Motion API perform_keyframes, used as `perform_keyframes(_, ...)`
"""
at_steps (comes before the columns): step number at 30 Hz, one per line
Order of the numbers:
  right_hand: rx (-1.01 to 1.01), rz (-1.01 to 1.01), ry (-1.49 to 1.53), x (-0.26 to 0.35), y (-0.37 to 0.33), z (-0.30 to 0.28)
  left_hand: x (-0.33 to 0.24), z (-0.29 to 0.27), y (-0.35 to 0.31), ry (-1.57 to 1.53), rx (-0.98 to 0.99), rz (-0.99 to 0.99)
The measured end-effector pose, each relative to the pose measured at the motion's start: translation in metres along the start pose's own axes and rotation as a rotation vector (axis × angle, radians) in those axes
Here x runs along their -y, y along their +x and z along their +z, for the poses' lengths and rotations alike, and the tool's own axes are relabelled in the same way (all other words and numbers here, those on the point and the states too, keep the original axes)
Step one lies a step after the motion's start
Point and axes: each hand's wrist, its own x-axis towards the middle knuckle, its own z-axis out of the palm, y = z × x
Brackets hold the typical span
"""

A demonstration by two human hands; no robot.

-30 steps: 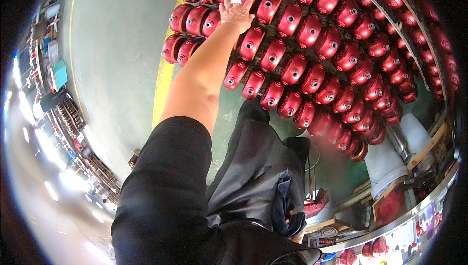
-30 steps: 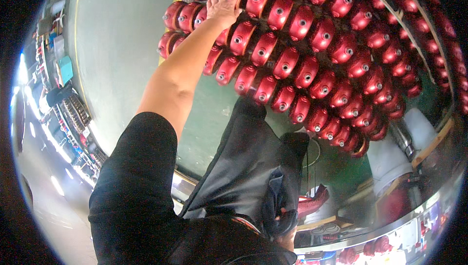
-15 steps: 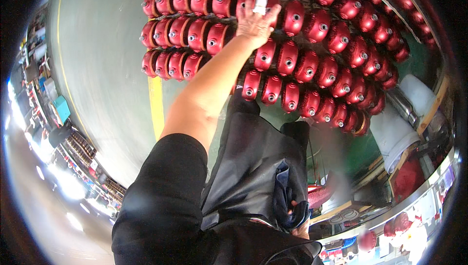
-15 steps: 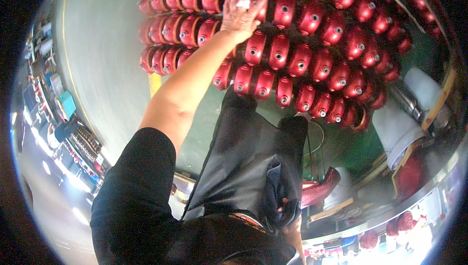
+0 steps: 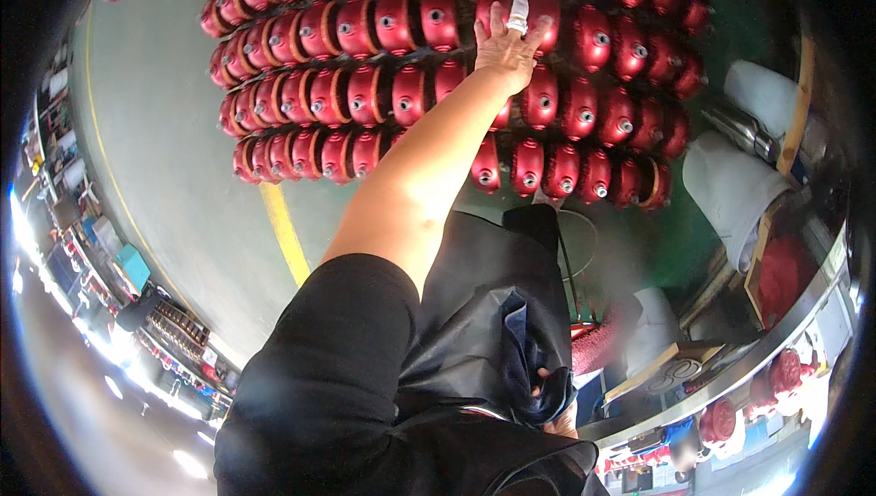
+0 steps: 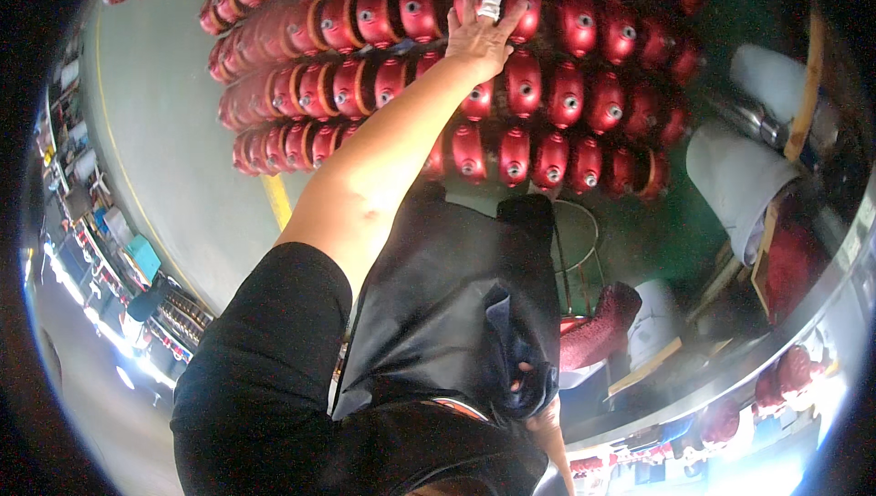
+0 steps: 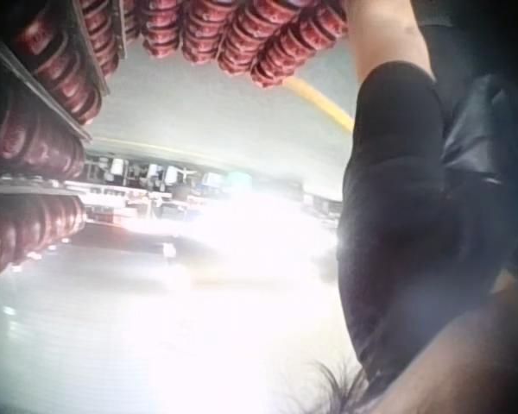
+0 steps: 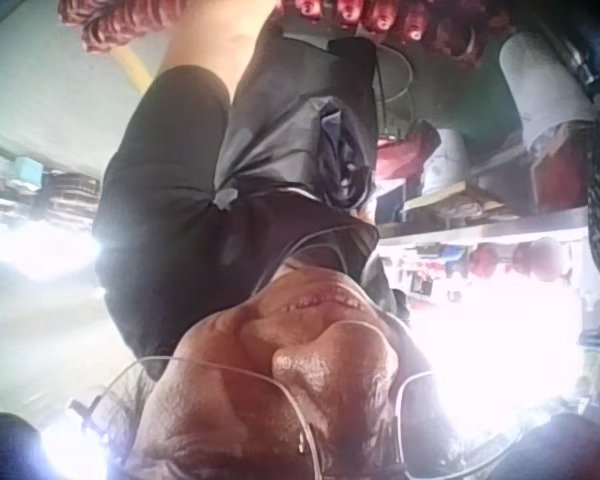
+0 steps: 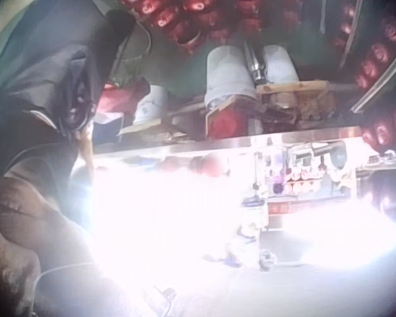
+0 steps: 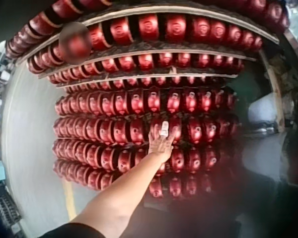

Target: The person wipes the surface of red decorative objects with a cloth, then places them on a multi-tiered rack. The person repeats this process for several objects, handling them one at a time.

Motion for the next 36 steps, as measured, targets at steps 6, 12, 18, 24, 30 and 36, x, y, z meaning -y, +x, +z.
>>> perform_keyframes(6,0.003,-0.039,0.081,0.007,0.006,-0.032,-0.033,0.005,0.009,0.062,0.12,-0.117)
perform_keyframes(12,0.138,-0.023,0.102,0.013,0.009,-0.053,-0.127,0.004,0.025,0.051,0.017,0.101)
perform_keyframes(18,0.317,-0.025,0.122,0.022,0.004,-0.072,-0.206,0.0,0.014,0.012,-0.009,0.256)
perform_keyframes(24,0.401,-0.208,0.186,0.076,-0.049,-0.051,-0.264,-0.057,-0.115,-0.346,0.766,0.467)
perform_keyframes(30,0.936,-0.671,0.439,0.169,-0.125,-0.038,-0.345,-0.14,-0.266,-1.194,1.482,0.548)
perform_keyframes(36,0.558,-1.338,0.094,0.239,-0.175,-0.033,-0.467,-0.222,-0.271,-1.794,1.164,0.187)
